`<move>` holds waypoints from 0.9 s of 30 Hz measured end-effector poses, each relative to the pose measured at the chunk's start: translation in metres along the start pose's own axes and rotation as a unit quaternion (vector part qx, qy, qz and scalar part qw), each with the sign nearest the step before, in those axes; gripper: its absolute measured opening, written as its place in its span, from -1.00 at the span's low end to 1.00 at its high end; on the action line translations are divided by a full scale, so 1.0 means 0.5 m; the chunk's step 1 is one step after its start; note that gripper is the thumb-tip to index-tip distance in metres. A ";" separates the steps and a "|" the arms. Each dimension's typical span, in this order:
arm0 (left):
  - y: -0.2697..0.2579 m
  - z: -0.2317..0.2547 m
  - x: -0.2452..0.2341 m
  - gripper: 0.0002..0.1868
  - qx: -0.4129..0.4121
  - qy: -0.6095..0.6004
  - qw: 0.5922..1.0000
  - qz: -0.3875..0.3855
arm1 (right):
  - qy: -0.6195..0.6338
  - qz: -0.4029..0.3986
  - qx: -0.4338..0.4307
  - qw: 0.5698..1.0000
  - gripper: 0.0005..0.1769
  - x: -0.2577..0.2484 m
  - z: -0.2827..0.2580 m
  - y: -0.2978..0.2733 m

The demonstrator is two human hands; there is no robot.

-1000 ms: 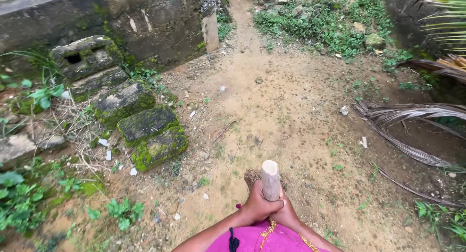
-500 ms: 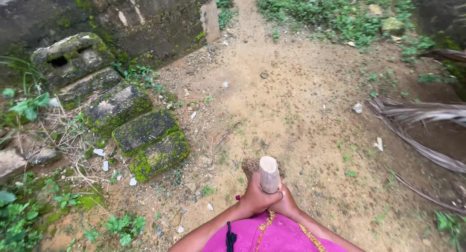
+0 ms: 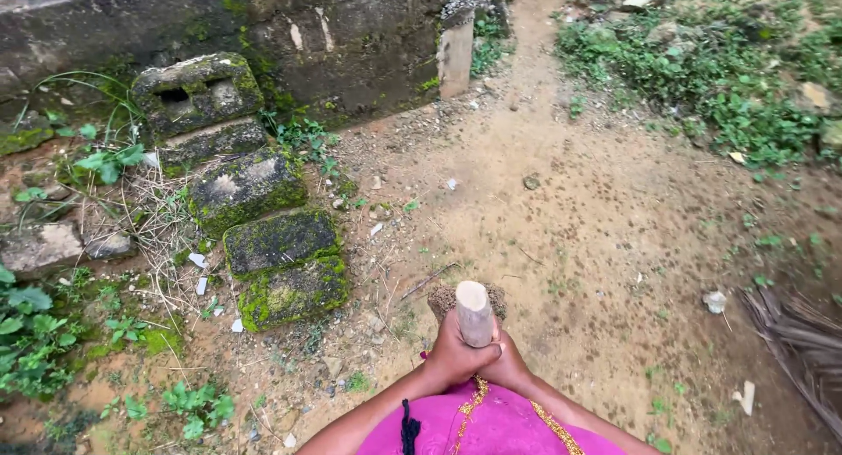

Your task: The person is digging the ground with a hoe in an outdoor area.

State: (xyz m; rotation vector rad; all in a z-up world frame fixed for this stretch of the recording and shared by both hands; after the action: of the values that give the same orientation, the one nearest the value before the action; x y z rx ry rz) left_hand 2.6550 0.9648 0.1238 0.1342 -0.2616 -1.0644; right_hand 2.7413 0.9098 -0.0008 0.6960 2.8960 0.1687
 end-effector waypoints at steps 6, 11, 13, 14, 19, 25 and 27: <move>0.129 -0.085 0.026 -0.89 -0.026 0.011 1.000 -0.005 | -0.013 -0.030 0.021 0.999 -0.40 -0.106 0.108 0.088; 0.244 -0.113 0.027 -0.88 -0.023 0.010 0.999 -0.026 | -0.019 -0.003 0.021 1.000 -0.40 -0.168 0.079 0.173; 0.295 -0.129 0.024 -0.88 -0.030 -0.006 0.999 -0.043 | -0.021 0.015 0.023 0.999 -0.37 -0.195 0.084 0.211; 0.323 -0.139 0.021 -0.88 -0.029 -0.015 0.998 -0.051 | -0.024 0.019 0.023 0.999 -0.38 -0.207 0.096 0.233; 0.487 -0.183 -0.017 -0.89 -0.019 -0.035 0.995 -0.094 | -0.047 0.049 0.031 0.997 -0.41 -0.272 0.157 0.368; 0.704 -0.188 -0.095 -0.79 -0.014 -0.038 0.991 -0.127 | -0.046 0.117 -0.016 0.992 -0.28 -0.329 0.150 0.579; 0.764 -0.232 -0.117 -0.84 -0.014 -0.037 0.984 -0.171 | -0.021 0.135 0.006 0.991 -0.30 -0.343 0.195 0.641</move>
State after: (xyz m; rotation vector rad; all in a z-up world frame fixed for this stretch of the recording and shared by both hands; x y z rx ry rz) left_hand 2.9831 1.1977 0.0934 0.1168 -0.2959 -1.4162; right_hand 3.0508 1.1219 -0.0278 1.0777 2.7545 0.1672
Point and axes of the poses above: each hand's wrist, its own y-axis towards the middle knuckle, its own x-axis out of the palm, z = x × y, the point moved 8 cm from there along y, towards the middle knuckle, and after that the axes turned 2 degrees about -x, right-handed, at the moved point
